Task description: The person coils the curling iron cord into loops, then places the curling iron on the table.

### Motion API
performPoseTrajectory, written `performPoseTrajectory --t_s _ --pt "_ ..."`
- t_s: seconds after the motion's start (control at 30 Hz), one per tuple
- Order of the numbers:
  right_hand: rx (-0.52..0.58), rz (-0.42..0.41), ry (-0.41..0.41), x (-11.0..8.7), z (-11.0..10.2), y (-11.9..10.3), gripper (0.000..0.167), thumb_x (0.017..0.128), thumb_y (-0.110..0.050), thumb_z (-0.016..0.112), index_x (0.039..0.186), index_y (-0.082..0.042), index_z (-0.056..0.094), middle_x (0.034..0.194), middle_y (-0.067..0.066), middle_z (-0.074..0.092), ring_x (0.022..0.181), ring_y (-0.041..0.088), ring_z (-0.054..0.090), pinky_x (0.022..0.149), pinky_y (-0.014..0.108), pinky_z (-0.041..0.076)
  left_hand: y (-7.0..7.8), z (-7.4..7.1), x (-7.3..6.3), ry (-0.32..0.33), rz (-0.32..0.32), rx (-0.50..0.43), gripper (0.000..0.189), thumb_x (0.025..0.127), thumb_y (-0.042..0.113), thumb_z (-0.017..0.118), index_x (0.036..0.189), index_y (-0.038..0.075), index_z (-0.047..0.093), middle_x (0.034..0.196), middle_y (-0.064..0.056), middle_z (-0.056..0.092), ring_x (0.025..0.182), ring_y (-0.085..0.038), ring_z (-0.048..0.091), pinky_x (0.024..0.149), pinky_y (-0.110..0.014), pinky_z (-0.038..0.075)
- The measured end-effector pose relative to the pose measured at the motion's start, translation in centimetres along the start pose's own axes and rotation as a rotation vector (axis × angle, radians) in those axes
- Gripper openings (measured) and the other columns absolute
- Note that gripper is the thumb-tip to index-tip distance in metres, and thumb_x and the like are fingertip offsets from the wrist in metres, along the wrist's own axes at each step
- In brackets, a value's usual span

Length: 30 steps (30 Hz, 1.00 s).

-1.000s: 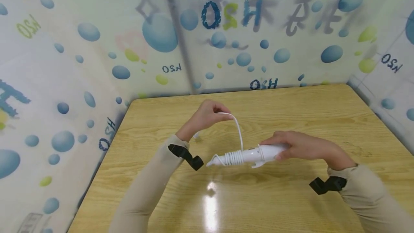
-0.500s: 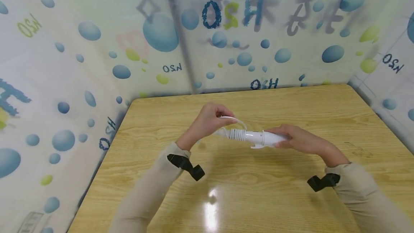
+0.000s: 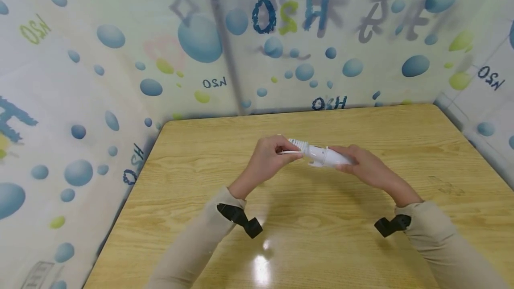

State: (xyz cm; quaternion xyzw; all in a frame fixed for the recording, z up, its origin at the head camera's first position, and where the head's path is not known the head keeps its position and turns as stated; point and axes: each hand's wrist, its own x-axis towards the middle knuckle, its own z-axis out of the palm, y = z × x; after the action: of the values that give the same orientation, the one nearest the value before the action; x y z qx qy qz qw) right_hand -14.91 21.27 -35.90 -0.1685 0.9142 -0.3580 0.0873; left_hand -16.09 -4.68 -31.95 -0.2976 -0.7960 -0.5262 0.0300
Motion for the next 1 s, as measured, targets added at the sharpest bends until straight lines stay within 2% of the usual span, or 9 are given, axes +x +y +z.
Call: performPoseTrajectory --t_s 0.13,0.2,0.27,0.5,0.63,0.77,0.9,1.0 --pt "0.009 0.035 0.1 -0.1 -0.2 -0.6 0.053 0.091 -0.017 0.058 0.14 -0.007 0.039 0.118 0.025 0.048 0.097 0.036 0.047 0.073 0.047 0.041 1.7 0.0 -0.8 0.025 -0.03 -0.069 0.009 0.078 0.0 0.071 0.084 -0.006 0.07 0.074 -0.012 0.062 0.056 -0.005 0.05 0.05 -0.018 0.04" --pt "0.021 0.034 0.143 -0.2 -0.4 -0.9 0.053 0.092 -0.017 0.058 0.14 -0.008 0.037 0.119 0.025 0.047 0.099 0.038 0.046 0.074 0.05 0.041 2.4 0.0 -1.1 0.025 -0.042 -0.099 0.011 0.079 -0.002 0.069 0.087 -0.009 0.069 0.07 -0.015 0.059 0.053 -0.007 0.043 0.049 -0.019 0.035" --pt "0.03 0.027 0.179 -0.4 -0.5 -1.1 0.053 0.092 -0.017 0.057 0.141 -0.008 0.037 0.119 0.025 0.047 0.1 0.038 0.046 0.075 0.051 0.04 2.1 0.1 -1.4 0.026 -0.031 -0.135 0.012 0.08 -0.002 0.068 0.089 -0.009 0.069 0.068 -0.015 0.057 0.052 -0.008 0.037 0.048 -0.02 0.032" --pt "0.103 -0.011 0.259 -1.5 -1.4 -2.3 0.053 0.092 -0.021 0.057 0.141 -0.011 0.038 0.12 0.023 0.046 0.099 0.036 0.044 0.073 0.048 0.04 -0.3 0.4 -2.2 0.049 0.032 -0.269 0.015 0.081 -0.006 0.065 0.095 -0.012 0.067 0.065 -0.011 0.055 0.053 -0.011 0.036 0.049 -0.022 0.032" --pt "0.126 -0.061 0.287 -2.1 -1.8 -3.1 0.053 0.091 -0.017 0.059 0.14 -0.012 0.04 0.118 0.021 0.048 0.098 0.033 0.044 0.073 0.047 0.041 -2.8 0.4 -2.2 0.08 0.011 -0.378 0.016 0.083 -0.007 0.063 0.097 -0.013 0.066 0.069 -0.001 0.06 0.056 -0.009 0.044 0.051 -0.021 0.037" --pt "0.161 -0.127 0.299 -2.8 -2.0 -4.3 0.052 0.09 -0.012 0.06 0.139 -0.011 0.042 0.121 0.019 0.049 0.1 0.031 0.045 0.074 0.046 0.043 -4.8 0.3 -1.8 0.066 -0.022 -0.459 0.02 0.087 -0.002 0.06 0.103 -0.014 0.063 0.076 0.001 0.064 0.061 -0.01 0.05 0.053 -0.023 0.039" --pt "0.185 -0.187 0.294 -3.4 -2.0 -5.3 0.051 0.089 -0.008 0.06 0.138 -0.011 0.044 0.121 0.014 0.05 0.1 0.022 0.046 0.074 0.027 0.046 -5.7 0.1 -1.4 0.017 -0.03 -0.511 0.021 0.089 0.002 0.058 0.105 -0.01 0.064 0.076 -0.003 0.063 0.062 -0.011 0.049 0.053 -0.026 0.038" --pt "0.204 -0.222 0.301 -3.8 -2.0 -5.8 0.051 0.089 -0.005 0.06 0.137 -0.009 0.045 0.12 0.013 0.051 0.097 0.013 0.047 0.073 0.015 0.044 -6.1 -0.1 -1.3 -0.013 -0.025 -0.563 0.014 0.088 0.007 0.061 0.097 0.005 0.072 0.074 -0.001 0.063 0.056 -0.009 0.045 0.051 -0.023 0.036"
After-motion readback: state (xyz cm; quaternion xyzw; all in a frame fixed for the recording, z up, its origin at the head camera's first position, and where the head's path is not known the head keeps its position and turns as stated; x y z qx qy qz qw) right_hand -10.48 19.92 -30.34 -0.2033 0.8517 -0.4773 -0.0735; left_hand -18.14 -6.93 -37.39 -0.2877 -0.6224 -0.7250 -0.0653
